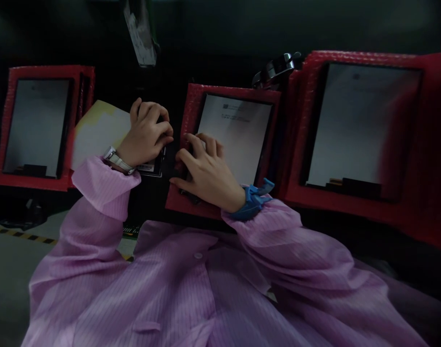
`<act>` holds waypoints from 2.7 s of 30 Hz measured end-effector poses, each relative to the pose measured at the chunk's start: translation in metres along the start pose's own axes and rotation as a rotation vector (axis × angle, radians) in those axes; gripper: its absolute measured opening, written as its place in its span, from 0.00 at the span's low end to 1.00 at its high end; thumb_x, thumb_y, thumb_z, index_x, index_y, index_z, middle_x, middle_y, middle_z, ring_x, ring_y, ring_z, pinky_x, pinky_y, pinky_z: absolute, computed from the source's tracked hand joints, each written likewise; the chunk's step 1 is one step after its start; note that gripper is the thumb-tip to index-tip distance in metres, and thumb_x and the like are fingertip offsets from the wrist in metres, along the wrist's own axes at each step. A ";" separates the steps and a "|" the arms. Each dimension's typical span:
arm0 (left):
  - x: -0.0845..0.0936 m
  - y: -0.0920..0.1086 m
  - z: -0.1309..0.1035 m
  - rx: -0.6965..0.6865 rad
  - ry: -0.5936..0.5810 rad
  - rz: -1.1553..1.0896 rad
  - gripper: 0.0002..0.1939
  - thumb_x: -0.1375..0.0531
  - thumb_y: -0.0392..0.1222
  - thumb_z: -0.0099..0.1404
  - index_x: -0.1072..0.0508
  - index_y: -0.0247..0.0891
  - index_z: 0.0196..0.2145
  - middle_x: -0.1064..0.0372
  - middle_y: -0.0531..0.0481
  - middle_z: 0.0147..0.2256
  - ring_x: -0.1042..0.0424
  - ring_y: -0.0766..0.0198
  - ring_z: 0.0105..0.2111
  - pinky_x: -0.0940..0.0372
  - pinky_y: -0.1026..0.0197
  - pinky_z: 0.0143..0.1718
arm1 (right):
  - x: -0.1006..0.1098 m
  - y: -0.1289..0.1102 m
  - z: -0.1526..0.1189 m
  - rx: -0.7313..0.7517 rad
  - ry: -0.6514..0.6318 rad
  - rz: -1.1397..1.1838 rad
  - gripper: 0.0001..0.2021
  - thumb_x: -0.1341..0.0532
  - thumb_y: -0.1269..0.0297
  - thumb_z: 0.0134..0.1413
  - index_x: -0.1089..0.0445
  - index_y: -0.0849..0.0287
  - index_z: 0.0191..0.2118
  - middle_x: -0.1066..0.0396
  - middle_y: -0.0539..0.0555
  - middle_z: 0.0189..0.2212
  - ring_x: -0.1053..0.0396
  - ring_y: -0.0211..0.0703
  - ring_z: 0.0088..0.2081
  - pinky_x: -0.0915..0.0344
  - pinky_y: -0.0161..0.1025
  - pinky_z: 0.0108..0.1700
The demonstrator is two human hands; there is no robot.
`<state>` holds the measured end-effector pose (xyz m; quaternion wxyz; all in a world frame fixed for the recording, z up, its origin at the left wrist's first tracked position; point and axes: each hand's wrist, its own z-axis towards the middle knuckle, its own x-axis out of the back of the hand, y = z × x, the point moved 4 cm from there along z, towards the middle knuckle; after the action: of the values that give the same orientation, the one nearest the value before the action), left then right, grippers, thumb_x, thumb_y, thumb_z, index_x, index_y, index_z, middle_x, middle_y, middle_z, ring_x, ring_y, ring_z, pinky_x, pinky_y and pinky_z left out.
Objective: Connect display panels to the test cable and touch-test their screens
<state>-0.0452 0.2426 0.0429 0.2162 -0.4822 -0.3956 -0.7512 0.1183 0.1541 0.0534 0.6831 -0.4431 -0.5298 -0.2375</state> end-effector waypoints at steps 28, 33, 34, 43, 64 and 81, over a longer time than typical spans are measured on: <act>-0.002 0.094 -0.018 -0.671 0.187 0.185 0.07 0.43 0.45 0.70 0.27 0.42 0.37 0.29 0.54 0.27 0.29 0.64 0.29 0.36 0.60 0.28 | 0.014 0.056 0.024 -0.242 -0.045 1.005 0.02 0.35 0.71 0.54 0.28 0.61 0.31 0.29 0.49 0.27 0.34 0.34 0.29 0.38 0.33 0.31; -0.011 0.097 -0.014 -0.604 -0.006 0.177 0.12 0.45 0.48 0.73 0.25 0.41 0.38 0.31 0.53 0.23 0.29 0.65 0.26 0.37 0.62 0.26 | 0.013 0.059 0.024 -0.260 -0.097 1.201 0.05 0.36 0.69 0.58 0.32 0.61 0.32 0.33 0.47 0.25 0.42 0.28 0.21 0.44 0.31 0.21; -0.011 0.096 -0.014 -0.609 -0.023 0.154 0.12 0.44 0.49 0.73 0.25 0.41 0.39 0.30 0.53 0.24 0.29 0.65 0.26 0.37 0.62 0.26 | 0.012 0.059 0.024 -0.270 -0.103 1.243 0.05 0.36 0.68 0.59 0.32 0.61 0.33 0.34 0.46 0.24 0.43 0.28 0.20 0.45 0.31 0.20; -0.015 0.094 -0.015 -0.648 -0.077 0.142 0.12 0.43 0.49 0.72 0.24 0.41 0.41 0.26 0.52 0.29 0.27 0.64 0.29 0.35 0.62 0.29 | 0.012 0.057 0.023 -0.265 -0.130 1.389 0.07 0.37 0.67 0.60 0.35 0.60 0.33 0.38 0.44 0.21 0.45 0.28 0.19 0.48 0.30 0.18; -0.016 0.121 -0.073 -0.260 -0.094 0.083 0.21 0.41 0.43 0.71 0.32 0.29 0.57 0.30 0.33 0.54 0.31 0.49 0.57 0.30 0.48 0.57 | 0.013 0.052 0.031 0.020 -0.198 1.101 0.02 0.36 0.70 0.54 0.29 0.62 0.34 0.31 0.47 0.27 0.37 0.31 0.28 0.38 0.31 0.29; -0.032 0.160 -0.120 0.164 0.090 0.034 0.24 0.43 0.35 0.70 0.38 0.36 0.63 0.33 0.37 0.59 0.35 0.50 0.62 0.32 0.45 0.58 | 0.014 0.038 0.017 -0.081 -0.079 1.162 0.05 0.39 0.66 0.59 0.37 0.56 0.34 0.36 0.46 0.27 0.41 0.29 0.21 0.43 0.32 0.23</act>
<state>0.0152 0.0497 0.0492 0.2849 -0.4353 -0.4374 -0.7335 0.1448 0.1894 0.0542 0.6636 -0.6952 -0.2153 0.1729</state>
